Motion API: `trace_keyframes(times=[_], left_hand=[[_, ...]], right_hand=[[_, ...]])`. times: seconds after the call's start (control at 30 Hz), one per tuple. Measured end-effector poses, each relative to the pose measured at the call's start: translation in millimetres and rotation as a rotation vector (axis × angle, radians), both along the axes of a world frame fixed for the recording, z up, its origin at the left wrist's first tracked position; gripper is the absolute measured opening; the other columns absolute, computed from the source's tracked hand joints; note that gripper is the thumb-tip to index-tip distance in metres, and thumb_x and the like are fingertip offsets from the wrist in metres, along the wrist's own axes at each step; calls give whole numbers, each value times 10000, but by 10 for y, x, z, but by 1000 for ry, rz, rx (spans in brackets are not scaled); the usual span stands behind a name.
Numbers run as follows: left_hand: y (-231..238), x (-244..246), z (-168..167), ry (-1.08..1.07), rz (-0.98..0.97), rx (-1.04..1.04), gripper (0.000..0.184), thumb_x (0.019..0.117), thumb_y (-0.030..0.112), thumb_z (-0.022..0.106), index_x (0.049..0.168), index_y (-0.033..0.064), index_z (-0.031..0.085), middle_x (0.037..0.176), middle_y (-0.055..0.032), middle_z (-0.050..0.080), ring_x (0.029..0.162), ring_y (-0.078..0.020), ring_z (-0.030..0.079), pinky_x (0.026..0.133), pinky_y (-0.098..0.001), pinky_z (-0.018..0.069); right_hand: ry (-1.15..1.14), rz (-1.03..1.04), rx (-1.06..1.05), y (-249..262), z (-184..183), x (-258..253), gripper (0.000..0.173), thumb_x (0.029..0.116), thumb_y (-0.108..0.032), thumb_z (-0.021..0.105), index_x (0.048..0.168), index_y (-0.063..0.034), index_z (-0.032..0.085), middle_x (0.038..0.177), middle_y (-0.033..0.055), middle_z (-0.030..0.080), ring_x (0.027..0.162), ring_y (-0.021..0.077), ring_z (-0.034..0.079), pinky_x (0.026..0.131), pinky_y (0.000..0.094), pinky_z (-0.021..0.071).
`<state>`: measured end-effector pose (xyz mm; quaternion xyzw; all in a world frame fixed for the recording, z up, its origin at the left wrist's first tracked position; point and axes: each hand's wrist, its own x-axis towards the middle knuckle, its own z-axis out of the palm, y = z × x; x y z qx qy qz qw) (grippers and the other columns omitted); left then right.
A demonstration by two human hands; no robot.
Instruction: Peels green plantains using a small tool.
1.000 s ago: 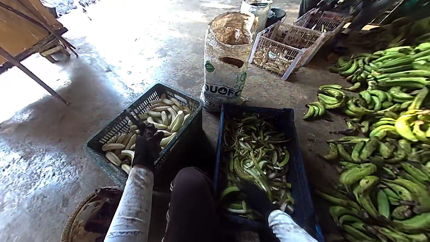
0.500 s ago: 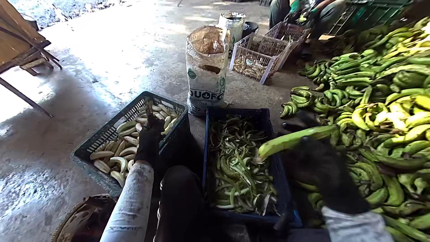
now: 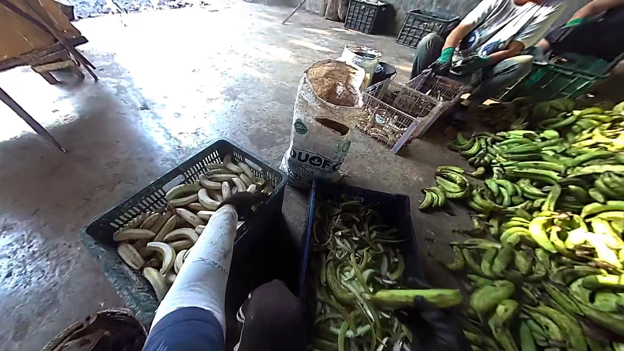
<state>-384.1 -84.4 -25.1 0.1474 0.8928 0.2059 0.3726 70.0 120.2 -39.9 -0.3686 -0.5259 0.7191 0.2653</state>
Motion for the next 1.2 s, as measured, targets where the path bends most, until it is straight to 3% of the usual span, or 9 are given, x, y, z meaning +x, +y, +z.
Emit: trace_keyframes(times=[0.03, 0.13, 0.3, 0.5, 0.67, 0.83, 1.0, 1.13, 1.2], left_hand=[[-1, -63, -7, -5, -95, -36, 461, 1068, 426, 504, 1331, 67, 627, 1144, -216, 678, 1001, -344, 668, 903, -553, 529], [-74, -157, -296, -149, 157, 169, 468, 997, 478, 622, 1217, 65, 641, 930, -122, 668, 758, -203, 635, 720, -410, 552], [-189, -90, -560, -109, 278, 405, 413, 970, 358, 694, 1265, 76, 634, 1062, -132, 698, 910, -215, 687, 823, -424, 583], [-85, -74, -429, -23, 233, 172, 405, 1007, 406, 627, 1251, 82, 641, 1089, -163, 686, 970, -271, 674, 878, -495, 550], [-70, -16, -366, 0, 261, 195, 377, 991, 348, 657, 1235, 61, 647, 1096, -167, 687, 976, -271, 674, 891, -493, 547], [-383, 2, -151, -180, 407, 563, 326, 990, 233, 673, 1243, 42, 597, 972, -111, 688, 739, -177, 671, 654, -342, 580], [-383, -118, 300, -344, 414, 829, 273, 1020, 230, 609, 1265, 111, 596, 1011, -79, 693, 830, -186, 690, 697, -346, 594], [-64, -352, 364, -263, 349, 690, 324, 1079, 348, 474, 1307, 145, 580, 1008, -45, 677, 832, -135, 666, 727, -314, 569], [59, -610, 111, -82, 453, 556, 374, 1046, 332, 574, 1341, 102, 562, 1073, -114, 651, 855, -196, 652, 755, -395, 564]], right_hand=[[-12, -25, 0, 24, -38, -12, 417, 997, -131, 512, 1410, -84, 481, 1106, 93, 703, 905, 232, 729, 731, 424, 643], [-24, -77, -53, 45, -93, -101, 380, 1018, -102, 469, 1398, -78, 470, 1077, 89, 701, 868, 222, 731, 717, 415, 646], [13, -107, -145, 76, -151, -266, 316, 1056, -111, 432, 1364, -76, 488, 1036, 110, 718, 815, 231, 741, 679, 392, 648], [43, -116, -186, 70, -158, -304, 310, 1064, -125, 405, 1358, -94, 495, 1046, 70, 720, 851, 191, 736, 708, 360, 642], [94, -138, -192, 100, -150, -284, 288, 1051, -120, 428, 1328, -96, 505, 1037, 79, 725, 831, 200, 740, 684, 362, 644], [98, -138, -178, 168, -102, -194, 292, 1054, -112, 434, 1338, -107, 502, 1064, 83, 724, 848, 227, 748, 705, 393, 655], [81, -124, -177, 198, -179, -200, 262, 1054, -131, 431, 1307, -121, 500, 1014, 61, 736, 815, 202, 748, 697, 371, 651], [83, -108, -193, 225, -216, -224, 294, 1040, -124, 473, 1331, -114, 506, 1059, 84, 723, 862, 223, 743, 728, 400, 650], [95, -100, -195, 240, -221, -219, 299, 1031, -130, 493, 1329, -116, 514, 1068, 94, 728, 873, 244, 747, 730, 419, 650]])
